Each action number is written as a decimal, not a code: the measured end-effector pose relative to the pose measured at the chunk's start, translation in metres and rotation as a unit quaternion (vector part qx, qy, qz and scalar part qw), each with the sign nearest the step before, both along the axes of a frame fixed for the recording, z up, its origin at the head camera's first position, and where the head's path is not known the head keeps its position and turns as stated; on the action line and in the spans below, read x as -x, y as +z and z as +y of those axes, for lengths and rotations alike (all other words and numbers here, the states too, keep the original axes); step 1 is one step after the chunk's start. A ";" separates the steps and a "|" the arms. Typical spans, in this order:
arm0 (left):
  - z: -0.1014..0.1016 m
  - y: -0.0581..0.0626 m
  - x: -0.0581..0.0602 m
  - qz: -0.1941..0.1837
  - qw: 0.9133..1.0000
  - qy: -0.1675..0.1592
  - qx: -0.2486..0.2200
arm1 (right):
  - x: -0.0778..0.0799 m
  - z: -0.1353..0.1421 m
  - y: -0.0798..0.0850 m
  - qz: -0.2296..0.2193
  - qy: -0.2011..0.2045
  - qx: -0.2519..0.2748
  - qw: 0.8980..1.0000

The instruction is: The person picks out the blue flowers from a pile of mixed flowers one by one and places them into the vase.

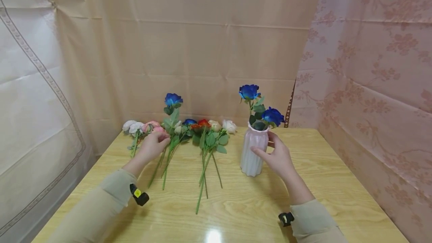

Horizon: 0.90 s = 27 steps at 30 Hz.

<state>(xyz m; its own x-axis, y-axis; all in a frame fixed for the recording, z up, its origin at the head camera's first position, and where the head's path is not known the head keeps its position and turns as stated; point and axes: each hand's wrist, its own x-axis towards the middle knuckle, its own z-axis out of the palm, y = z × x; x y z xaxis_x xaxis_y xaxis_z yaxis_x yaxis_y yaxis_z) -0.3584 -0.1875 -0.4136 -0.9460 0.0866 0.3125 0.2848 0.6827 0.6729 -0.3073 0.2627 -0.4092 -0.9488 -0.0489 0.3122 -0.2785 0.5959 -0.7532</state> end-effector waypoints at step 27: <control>0.030 0.006 -0.017 -0.055 0.983 -0.087 -0.151 | 0.001 0.001 -0.001 0.004 0.006 0.006 1.000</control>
